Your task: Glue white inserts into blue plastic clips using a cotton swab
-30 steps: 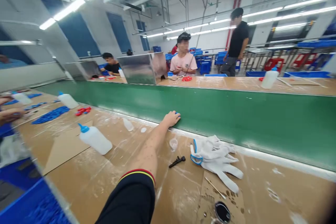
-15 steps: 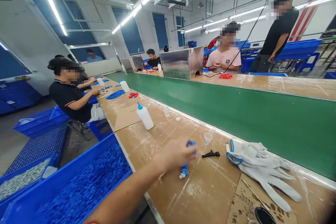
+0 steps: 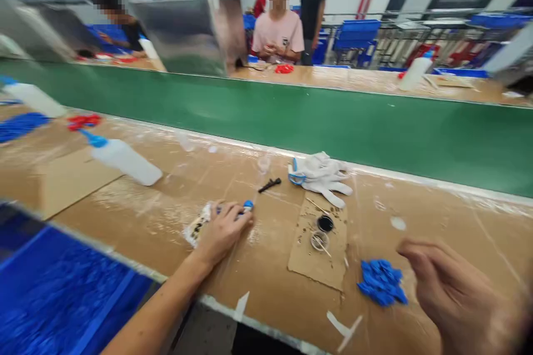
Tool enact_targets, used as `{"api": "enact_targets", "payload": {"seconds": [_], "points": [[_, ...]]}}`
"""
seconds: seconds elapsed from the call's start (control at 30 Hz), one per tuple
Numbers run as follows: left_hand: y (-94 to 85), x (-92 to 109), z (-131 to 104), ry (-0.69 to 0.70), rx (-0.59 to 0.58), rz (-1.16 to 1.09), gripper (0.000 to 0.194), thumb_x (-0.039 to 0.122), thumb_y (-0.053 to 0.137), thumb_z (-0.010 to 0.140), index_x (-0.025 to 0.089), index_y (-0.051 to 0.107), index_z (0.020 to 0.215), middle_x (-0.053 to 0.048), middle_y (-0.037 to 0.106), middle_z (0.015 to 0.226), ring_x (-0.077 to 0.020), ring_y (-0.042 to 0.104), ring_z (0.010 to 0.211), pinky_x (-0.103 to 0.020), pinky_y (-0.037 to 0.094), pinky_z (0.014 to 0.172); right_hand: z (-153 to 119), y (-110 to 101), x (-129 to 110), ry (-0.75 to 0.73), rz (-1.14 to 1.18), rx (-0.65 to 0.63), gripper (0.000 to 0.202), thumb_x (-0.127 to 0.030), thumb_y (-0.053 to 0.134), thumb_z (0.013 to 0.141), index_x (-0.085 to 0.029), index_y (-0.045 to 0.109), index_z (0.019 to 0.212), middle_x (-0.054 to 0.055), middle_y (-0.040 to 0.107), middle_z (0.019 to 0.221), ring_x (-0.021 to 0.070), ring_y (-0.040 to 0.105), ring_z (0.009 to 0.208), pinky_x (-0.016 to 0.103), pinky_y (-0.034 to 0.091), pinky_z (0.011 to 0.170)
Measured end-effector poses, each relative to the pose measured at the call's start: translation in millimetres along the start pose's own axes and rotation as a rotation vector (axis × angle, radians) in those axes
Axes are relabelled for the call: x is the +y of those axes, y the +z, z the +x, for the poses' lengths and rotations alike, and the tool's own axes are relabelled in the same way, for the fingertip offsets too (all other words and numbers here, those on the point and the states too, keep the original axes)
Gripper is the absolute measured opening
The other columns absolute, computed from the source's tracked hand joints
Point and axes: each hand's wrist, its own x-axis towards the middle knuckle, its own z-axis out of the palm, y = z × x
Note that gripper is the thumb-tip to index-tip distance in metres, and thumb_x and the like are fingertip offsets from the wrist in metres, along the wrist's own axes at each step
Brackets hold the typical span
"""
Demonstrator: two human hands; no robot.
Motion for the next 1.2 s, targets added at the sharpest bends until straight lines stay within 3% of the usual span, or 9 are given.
{"api": "enact_targets", "payload": {"seconds": [0.07,0.17,0.27,0.37,0.53,0.7,0.93,1.1,1.2], "points": [[6.6,-6.9,-2.1,0.015,-0.008,0.027,0.017,0.023,0.055,0.102,0.022,0.072,0.104,-0.01,0.075,0.095,-0.0317,0.065,0.104,-0.058,0.036,0.106,-1.3,-1.1,-1.2,-0.047,-0.117,-0.128,0.019,-0.026,0.062,0.102,-0.023,0.071,0.085,0.006,0.071,0.085,0.0201,0.069,0.075,0.031,0.056,0.064],[7.0,-10.4,-3.6,0.049,0.005,0.118,0.02,0.024,0.052,0.103,0.023,0.071,0.112,-0.007,0.076,0.091,-0.0327,0.066,0.105,-0.056,0.033,0.107,8.0,12.9,-9.3,-0.099,-0.224,-0.333,0.013,-0.034,0.065,0.101,-0.023,0.073,0.102,0.009,0.072,0.098,0.0233,0.07,0.086,0.035,0.058,0.07],[-2.9,-5.5,-2.9,0.049,0.01,0.115,0.025,0.027,0.054,0.101,0.025,0.067,0.122,-0.007,0.075,0.095,-0.0341,0.065,0.107,-0.057,0.031,0.108,16.8,32.9,-20.4,-0.203,-0.259,-0.56,0.021,-0.035,0.069,0.098,-0.021,0.071,0.114,0.009,0.072,0.102,0.0238,0.067,0.088,0.036,0.057,0.069],[-18.7,6.6,-1.6,0.011,0.065,0.041,0.036,0.029,0.063,0.094,0.026,0.06,0.131,-0.009,0.072,0.103,-0.0361,0.062,0.112,-0.058,0.035,0.107,19.9,49.6,-24.0,-0.319,-0.275,-0.665,0.011,-0.024,0.062,0.101,-0.02,0.073,0.102,0.006,0.071,0.09,0.0215,0.061,0.079,0.034,0.052,0.064],[-34.2,42.3,3.6,-0.054,0.203,-0.366,0.047,0.009,0.061,0.091,0.029,0.047,0.132,-0.007,0.065,0.116,-0.0283,0.062,0.113,-0.052,0.045,0.105,18.7,67.0,-16.7,-0.353,-0.265,-0.558,0.026,-0.016,0.051,0.106,-0.02,0.073,0.091,0.003,0.072,0.084,0.0185,0.059,0.076,0.031,0.049,0.063],[-15.4,76.3,22.9,-0.201,0.149,-0.833,0.031,0.017,0.064,0.098,0.025,0.058,0.127,-0.005,0.068,0.108,-0.0177,0.069,0.095,-0.032,0.057,0.088,13.9,78.2,-17.9,-0.308,-0.211,-0.487,0.024,-0.012,0.051,0.106,-0.019,0.072,0.097,0.004,0.074,0.085,0.0168,0.062,0.076,0.029,0.05,0.069],[11.0,83.2,36.1,-0.381,0.227,-1.285,0.025,0.038,0.077,0.092,0.018,0.076,0.107,-0.004,0.068,0.091,-0.0135,0.067,0.078,-0.022,0.056,0.07,12.3,76.7,-14.9,-0.17,-0.089,-0.441,0.013,-0.011,0.059,0.101,-0.019,0.066,0.095,0.003,0.072,0.082,0.0173,0.067,0.075,0.029,0.051,0.068],[10.2,92.0,34.3,-0.449,0.129,-1.45,0.023,0.03,0.069,0.099,0.021,0.073,0.12,-0.009,0.075,0.108,-0.0151,0.074,0.086,-0.026,0.061,0.08,12.3,73.8,-14.2,-0.115,0.005,-0.454,0.013,-0.009,0.063,0.097,-0.021,0.066,0.094,0.001,0.072,0.082,0.0165,0.067,0.074,0.029,0.052,0.066],[11.1,96.2,34.9,-0.5,0.164,-1.498,0.031,0.018,0.079,0.09,0.025,0.073,0.119,-0.006,0.079,0.107,-0.0132,0.075,0.084,-0.021,0.061,0.077,10.3,65.1,-12.5,0.02,0.108,-0.333,0.015,-0.007,0.068,0.093,-0.022,0.067,0.092,0.0,0.071,0.082,0.0153,0.066,0.073,0.029,0.052,0.064]]}}
